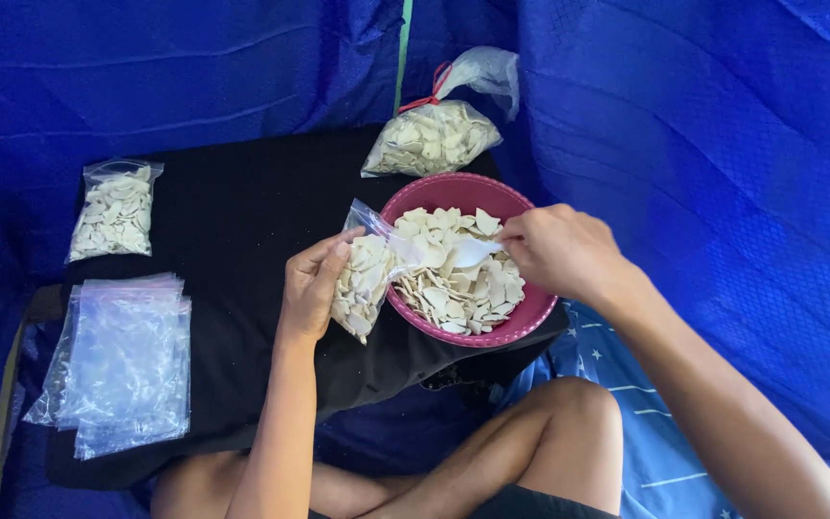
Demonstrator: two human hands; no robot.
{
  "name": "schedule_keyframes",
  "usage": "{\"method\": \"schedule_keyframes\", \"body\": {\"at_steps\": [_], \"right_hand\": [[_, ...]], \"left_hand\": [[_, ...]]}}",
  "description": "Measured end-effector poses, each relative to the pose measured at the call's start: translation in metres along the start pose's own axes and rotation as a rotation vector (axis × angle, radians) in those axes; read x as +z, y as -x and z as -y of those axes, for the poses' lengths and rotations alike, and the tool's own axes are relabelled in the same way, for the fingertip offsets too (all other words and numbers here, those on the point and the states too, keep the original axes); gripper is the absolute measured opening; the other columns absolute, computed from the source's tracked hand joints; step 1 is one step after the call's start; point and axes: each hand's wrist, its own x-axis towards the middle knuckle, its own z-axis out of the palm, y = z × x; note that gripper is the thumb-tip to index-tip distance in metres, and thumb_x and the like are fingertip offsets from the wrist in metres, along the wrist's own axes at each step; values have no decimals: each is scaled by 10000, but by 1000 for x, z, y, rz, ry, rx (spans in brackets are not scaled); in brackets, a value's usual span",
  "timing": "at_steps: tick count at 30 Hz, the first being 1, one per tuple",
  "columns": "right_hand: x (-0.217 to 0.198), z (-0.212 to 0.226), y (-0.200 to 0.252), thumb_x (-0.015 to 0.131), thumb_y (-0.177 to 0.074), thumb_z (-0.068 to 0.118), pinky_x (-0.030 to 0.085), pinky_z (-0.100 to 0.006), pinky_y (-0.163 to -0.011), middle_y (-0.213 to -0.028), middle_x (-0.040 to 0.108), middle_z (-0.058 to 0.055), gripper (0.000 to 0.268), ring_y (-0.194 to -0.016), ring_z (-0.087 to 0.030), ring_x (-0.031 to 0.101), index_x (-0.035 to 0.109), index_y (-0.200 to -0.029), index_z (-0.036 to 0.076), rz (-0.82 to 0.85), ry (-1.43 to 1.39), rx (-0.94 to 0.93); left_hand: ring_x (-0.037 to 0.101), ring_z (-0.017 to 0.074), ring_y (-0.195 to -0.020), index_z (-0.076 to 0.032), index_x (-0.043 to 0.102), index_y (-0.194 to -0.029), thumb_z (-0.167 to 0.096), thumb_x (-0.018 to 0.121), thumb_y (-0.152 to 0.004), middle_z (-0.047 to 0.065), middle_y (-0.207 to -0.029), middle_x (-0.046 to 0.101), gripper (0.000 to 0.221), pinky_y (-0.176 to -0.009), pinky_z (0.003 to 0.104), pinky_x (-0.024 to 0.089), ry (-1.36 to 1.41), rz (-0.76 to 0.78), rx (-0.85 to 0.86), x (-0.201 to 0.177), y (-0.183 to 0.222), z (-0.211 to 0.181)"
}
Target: Scooping chips from a bowl into a small plastic bag using a spoon.
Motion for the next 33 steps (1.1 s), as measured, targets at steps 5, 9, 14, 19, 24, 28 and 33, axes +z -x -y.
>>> {"method": "schedule_keyframes", "body": {"at_steps": [5, 9, 14, 19, 24, 28, 33], "right_hand": [[2, 1, 0, 591, -882, 234, 576, -515, -874, -935, 792, -130, 278, -985, -421, 733, 822, -1035, 224, 82, -199, -46], [-10, -6, 7, 587, -857, 196, 553, -529, -912, -989, 799, -190, 313, -1036, -445, 718, 828, -1051, 150, 169, -406, -19], [-11, -13, 5, 602, -868, 248, 565, -504, -873, -938, 794, -146, 285, -999, -418, 724, 827, -1037, 206, 88, -200, -9], [15, 9, -2, 600, -883, 290, 590, -473, -863, -938, 775, -97, 257, -979, -369, 733, 805, -1036, 272, 28, 0, -109], [42, 19, -7, 597, -881, 283, 555, -556, -908, -1022, 773, -151, 255, -1066, -442, 689, 807, -1011, 221, 118, -306, -194], [34, 7, 0, 620, -864, 237, 563, -508, -832, -891, 769, -162, 258, -933, -423, 725, 820, -1018, 188, 79, -443, -198], [33, -5, 0, 644, -848, 235, 561, -389, -755, -790, 747, -105, 263, -779, -225, 681, 838, -1011, 165, 96, -589, -89]], "left_hand": [[652, 112, -834, -73, 759, -1197, -279, 644, -948, 127, -877, 761, 343, -794, 311, 588, -11, 5, -2, -3, -1, 5], [652, 104, -819, -72, 755, -1207, -282, 629, -957, 117, -847, 756, 350, -785, 305, 594, -9, 16, -4, -3, -2, 3], [649, 104, -839, -72, 757, -1198, -272, 632, -956, 109, -859, 752, 338, -801, 304, 591, -4, 12, -3, -4, -2, 7], [639, 102, -867, -69, 758, -1186, -289, 638, -958, 111, -889, 755, 339, -818, 308, 589, -11, 0, 9, -3, -1, 8], [653, 109, -866, -71, 758, -1186, -264, 635, -966, 123, -916, 768, 318, -823, 319, 587, -9, 9, 29, -2, 0, 4], [666, 121, -878, -63, 755, -1198, -266, 614, -972, 122, -892, 764, 334, -837, 321, 591, -19, 29, 16, -6, -1, 8], [673, 140, -902, -60, 756, -1193, -245, 621, -969, 149, -932, 774, 320, -844, 345, 585, -28, 20, 14, -6, -3, 7]]}}
